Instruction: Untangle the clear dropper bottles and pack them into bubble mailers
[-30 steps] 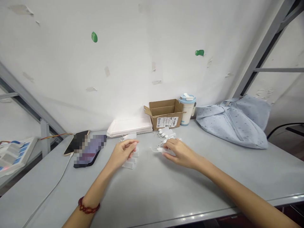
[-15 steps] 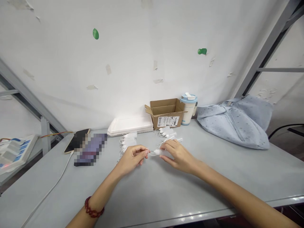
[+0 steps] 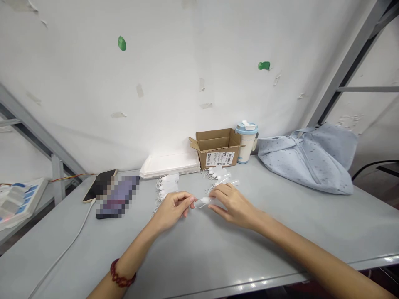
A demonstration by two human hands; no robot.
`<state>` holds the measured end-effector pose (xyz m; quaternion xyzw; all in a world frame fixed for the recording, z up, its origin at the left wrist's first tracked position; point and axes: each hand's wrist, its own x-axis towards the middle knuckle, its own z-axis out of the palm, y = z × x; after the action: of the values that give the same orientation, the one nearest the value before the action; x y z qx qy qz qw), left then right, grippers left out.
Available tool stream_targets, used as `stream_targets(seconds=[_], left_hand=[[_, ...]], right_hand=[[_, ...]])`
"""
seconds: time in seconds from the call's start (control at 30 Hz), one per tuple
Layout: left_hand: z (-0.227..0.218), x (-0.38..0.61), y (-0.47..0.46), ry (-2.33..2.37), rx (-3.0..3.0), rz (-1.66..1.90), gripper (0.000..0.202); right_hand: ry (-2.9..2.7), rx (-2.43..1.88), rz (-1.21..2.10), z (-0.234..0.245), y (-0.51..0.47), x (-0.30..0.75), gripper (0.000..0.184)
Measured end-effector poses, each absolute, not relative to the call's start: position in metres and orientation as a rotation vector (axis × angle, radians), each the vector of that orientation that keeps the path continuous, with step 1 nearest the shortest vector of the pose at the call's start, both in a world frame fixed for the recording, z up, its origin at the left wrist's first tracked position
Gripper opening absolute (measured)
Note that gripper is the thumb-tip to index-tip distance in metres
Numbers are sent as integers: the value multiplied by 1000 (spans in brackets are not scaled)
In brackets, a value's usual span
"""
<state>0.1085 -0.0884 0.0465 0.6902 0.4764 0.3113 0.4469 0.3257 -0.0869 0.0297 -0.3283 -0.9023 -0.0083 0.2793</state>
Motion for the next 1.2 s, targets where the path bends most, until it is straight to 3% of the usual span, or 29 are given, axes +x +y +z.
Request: stream_targets(seconds=[1.2], left_hand=[[37, 114, -94, 1153, 1765, 701, 30]], right_hand=[[-2446, -756, -88, 19, -92, 321, 21]])
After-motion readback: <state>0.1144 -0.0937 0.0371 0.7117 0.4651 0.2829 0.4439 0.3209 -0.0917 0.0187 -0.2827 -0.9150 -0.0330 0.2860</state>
